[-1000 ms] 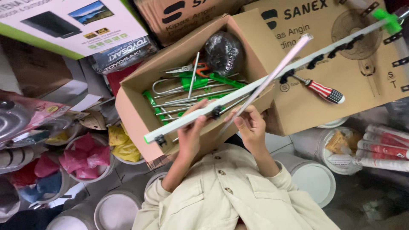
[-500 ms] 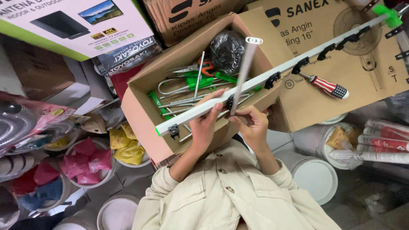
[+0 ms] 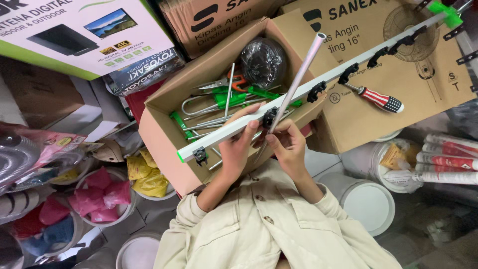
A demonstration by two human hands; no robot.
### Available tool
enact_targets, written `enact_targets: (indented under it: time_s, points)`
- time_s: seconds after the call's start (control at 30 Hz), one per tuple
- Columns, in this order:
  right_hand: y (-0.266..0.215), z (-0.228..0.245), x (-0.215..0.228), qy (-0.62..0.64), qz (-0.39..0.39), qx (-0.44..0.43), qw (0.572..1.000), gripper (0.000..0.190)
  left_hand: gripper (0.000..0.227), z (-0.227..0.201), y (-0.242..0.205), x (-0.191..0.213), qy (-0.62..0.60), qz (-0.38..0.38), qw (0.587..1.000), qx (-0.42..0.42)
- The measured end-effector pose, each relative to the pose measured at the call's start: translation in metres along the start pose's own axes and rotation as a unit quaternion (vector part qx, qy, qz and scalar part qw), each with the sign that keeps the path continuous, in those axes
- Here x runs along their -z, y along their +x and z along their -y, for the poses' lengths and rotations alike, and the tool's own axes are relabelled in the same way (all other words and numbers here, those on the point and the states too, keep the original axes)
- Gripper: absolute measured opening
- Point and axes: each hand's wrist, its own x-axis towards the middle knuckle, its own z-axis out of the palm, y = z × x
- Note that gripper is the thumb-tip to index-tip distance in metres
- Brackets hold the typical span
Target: The person assembles an antenna by taking metal rods out of a cardboard box and sliding them into a plastic support frame by hand.
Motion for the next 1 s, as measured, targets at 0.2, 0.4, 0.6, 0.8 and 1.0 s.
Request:
enact_targets:
  time_s: [0.2, 0.4, 0.6, 0.8, 1.0]
  points:
    - [0.003, 0.001, 0.001, 0.01, 0.002, -0.013, 1.0, 0.022, 0.039, -0.001, 0.0, 0.001, 0.053, 0.002, 0.998, -0.016]
    - [0.002, -0.005, 0.005, -0.04, -0.002, -0.043, 0.998, 0.041, 0.051, -0.003, 0.002, 0.0, 0.003, -0.011, 0.997, 0.081]
    - [0.005, -0.02, 0.015, 0.046, 0.015, -0.059, 0.997, 0.077, 0.06, -0.009, 0.002, -0.002, 0.023, 0.081, 0.995, -0.053]
    - [0.008, -0.023, 0.03, 0.099, 0.039, -0.043, 0.993, 0.086, 0.06, -0.017, -0.001, 0.006, 0.105, 0.115, 0.986, -0.06]
    - [-0.002, 0.003, 0.078, -0.16, 0.071, -0.119, 0.977, 0.042, 0.032, -0.012, -0.001, 0.013, 0.111, 0.097, 0.989, -0.026]
